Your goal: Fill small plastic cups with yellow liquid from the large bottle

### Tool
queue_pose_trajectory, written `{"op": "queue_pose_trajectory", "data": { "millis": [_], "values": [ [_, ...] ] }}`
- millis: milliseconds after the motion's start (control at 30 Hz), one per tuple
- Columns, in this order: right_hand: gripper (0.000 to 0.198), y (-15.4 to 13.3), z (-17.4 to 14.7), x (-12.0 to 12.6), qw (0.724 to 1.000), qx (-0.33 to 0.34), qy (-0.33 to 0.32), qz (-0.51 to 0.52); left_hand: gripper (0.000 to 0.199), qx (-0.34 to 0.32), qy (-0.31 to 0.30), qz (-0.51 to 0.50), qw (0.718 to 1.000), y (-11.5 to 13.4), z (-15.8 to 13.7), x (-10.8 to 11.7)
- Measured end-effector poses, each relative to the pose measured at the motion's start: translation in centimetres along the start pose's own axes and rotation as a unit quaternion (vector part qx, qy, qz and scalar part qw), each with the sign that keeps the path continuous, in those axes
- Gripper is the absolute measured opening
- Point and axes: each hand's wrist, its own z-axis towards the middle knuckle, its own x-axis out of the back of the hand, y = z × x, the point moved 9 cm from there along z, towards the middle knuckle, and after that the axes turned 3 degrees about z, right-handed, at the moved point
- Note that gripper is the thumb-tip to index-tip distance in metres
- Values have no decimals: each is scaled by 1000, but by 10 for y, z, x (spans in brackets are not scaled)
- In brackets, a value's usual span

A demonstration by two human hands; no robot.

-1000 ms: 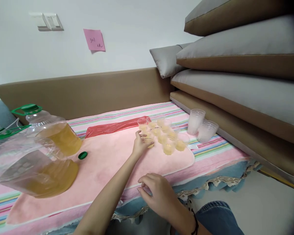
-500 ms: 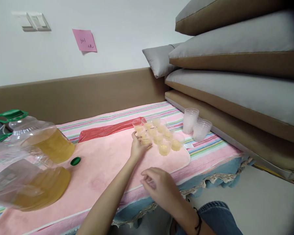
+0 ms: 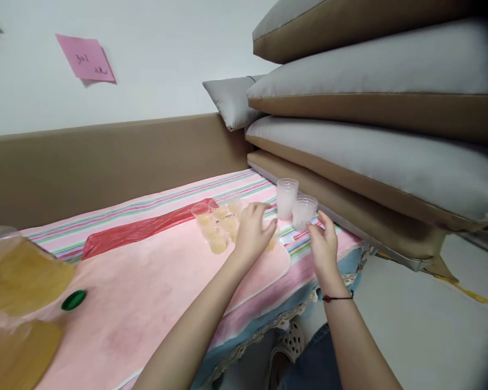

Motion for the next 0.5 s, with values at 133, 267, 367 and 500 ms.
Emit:
{"op": "queue_pose_trajectory", "data": {
  "millis": [133, 267, 367, 500],
  "values": [
    [72, 14, 5, -8, 1000, -18, -26, 2, 32, 36, -115, 9, 993, 18, 40, -66],
    [70, 24, 8, -15, 999, -32, -43, 4, 30, 64, -124, 29, 990, 15, 59, -99],
    [71, 28, 11, -18, 998, -38, -57, 3, 24, 76, -120, 38, 989, 9, 62, -109],
    [76, 29, 12, -18, 996, -50, -71, -5, 17, 74, -109, 36, 991, 8, 61, -111]
  ]
}}
